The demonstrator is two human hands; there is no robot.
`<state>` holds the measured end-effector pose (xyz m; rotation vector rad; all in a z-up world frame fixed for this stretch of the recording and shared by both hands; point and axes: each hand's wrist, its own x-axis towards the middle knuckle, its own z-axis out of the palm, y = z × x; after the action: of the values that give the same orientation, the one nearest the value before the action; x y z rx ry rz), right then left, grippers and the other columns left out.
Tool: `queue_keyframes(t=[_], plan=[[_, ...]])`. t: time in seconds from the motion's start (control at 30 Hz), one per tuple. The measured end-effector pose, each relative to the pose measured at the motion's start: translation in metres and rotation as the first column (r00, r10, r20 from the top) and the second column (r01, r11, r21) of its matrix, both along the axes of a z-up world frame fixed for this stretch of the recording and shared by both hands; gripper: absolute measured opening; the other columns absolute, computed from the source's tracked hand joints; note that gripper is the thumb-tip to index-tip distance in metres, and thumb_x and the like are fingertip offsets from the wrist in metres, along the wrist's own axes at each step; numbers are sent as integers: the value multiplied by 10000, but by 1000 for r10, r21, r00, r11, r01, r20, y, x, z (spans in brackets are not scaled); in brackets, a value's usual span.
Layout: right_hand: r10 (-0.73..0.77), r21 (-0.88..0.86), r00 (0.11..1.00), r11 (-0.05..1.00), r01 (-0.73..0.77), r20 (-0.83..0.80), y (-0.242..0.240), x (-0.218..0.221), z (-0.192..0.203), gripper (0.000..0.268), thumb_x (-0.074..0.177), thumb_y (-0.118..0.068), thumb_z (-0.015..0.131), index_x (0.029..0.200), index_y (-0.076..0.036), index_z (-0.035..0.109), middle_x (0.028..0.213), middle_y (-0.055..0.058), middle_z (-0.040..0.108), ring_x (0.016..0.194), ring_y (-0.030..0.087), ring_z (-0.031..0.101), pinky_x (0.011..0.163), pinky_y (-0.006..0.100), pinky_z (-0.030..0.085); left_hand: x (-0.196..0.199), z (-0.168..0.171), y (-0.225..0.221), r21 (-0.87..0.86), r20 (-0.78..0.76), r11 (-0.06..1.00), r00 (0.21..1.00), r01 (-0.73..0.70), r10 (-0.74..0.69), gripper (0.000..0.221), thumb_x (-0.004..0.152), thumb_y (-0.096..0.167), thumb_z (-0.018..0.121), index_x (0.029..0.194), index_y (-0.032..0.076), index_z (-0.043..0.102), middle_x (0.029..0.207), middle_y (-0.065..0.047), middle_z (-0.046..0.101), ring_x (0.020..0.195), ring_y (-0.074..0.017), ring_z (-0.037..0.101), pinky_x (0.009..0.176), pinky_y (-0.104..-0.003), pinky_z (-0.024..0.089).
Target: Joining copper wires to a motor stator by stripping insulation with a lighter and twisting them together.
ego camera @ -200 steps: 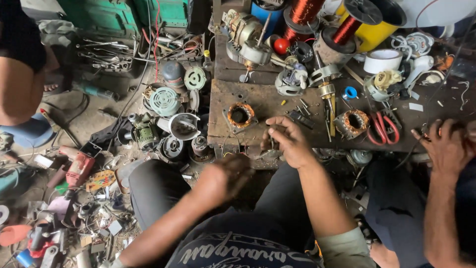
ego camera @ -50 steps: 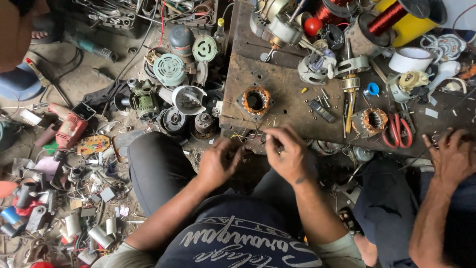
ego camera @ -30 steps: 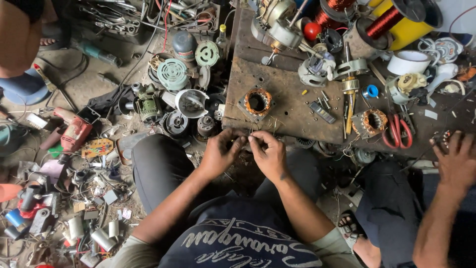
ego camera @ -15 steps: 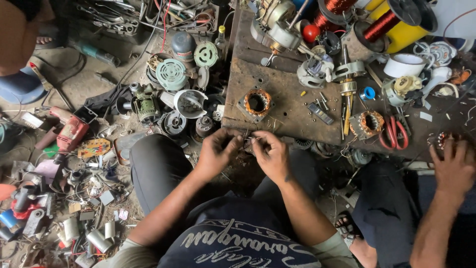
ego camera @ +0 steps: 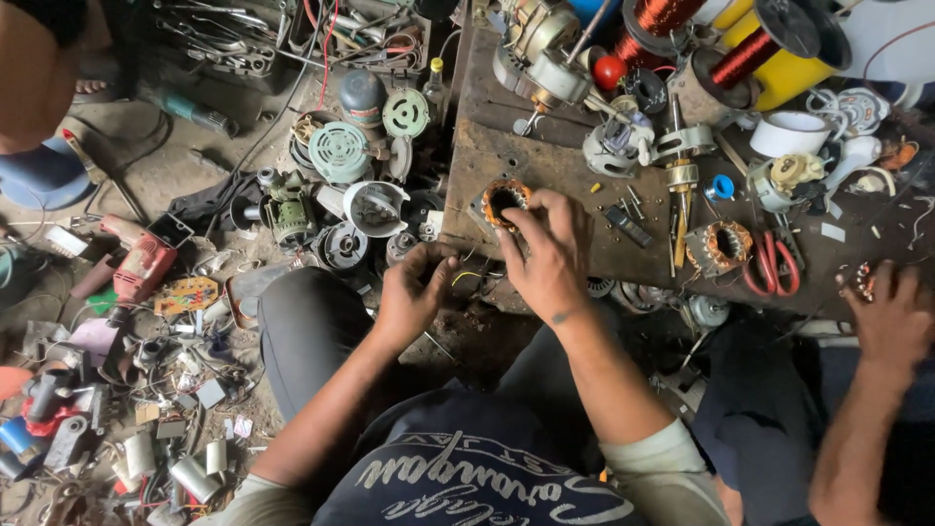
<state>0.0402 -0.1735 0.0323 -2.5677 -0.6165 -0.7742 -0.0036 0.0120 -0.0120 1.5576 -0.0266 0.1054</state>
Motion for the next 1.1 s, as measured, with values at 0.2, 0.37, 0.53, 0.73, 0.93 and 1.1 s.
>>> queue_keyframes(t=[0.2, 0.37, 0.53, 0.73, 0.93, 1.1], plan=[[-8, -114, 1000, 993, 6, -14, -1, 21, -15, 44, 894, -133, 761, 895, -146, 719, 1140, 15, 534, 1152, 271, 554, 978, 491, 405, 19, -30, 0, 139, 107, 989, 994, -41, 26, 143, 941, 182, 736, 1055, 100, 766, 866, -147, 775, 863, -335, 755, 791, -424, 569], [-14, -95, 1000, 995, 12, -23, -9, 33, -27, 71, 898, -166, 739, 899, -162, 668, 1133, -16, 538, 1112, 235, 570, 977, 476, 375, 24, -18, -1, 164, 223, 986, 975, -36, -2, 131, 930, 136, 728, 1048, 87, 757, 854, -168, 768, 843, -386, 747, 752, -448, 577], [31, 130, 986, 992, -9, -164, -33, 43, -27, 21, 979, -64, 662, 972, -83, 664, 1217, 81, 575, 1199, 307, 565, 1028, 463, 390, 28, -17, 0, 247, 296, 967, 955, -64, -12, 112, 919, 135, 734, 1023, 93, 742, 845, -152, 765, 825, -387, 738, 736, -471, 585], [115, 127, 976, 988, -92, -186, -13, 22, 3, 168, 879, -88, 775, 1026, -146, 717, 1347, 126, 549, 1314, 375, 511, 1102, 523, 333, 35, -22, -2, 269, 360, 957, 933, -105, 1, 107, 908, 132, 745, 1002, 81, 742, 813, -160, 754, 775, -403, 730, 700, -480, 579], [82, 125, 983, 990, -62, -164, -14, 32, -26, 134, 864, -111, 774, 951, -188, 708, 1381, 36, 552, 1366, 294, 502, 1124, 494, 326, 34, -17, 4, 140, 430, 958, 887, -250, 168, 73, 940, 90, 729, 1006, 103, 759, 847, -129, 759, 802, -373, 739, 726, -428, 581], [28, -5, 968, 1000, -30, -250, -12, 27, -19, 219, 900, -291, 766, 1072, -180, 689, 1512, 141, 422, 1445, 394, 333, 1145, 619, 216, 34, -12, 7, 102, 437, 955, 875, -279, 209, 87, 932, 86, 750, 1010, 113, 777, 769, -105, 739, 724, -321, 727, 691, -389, 578]])
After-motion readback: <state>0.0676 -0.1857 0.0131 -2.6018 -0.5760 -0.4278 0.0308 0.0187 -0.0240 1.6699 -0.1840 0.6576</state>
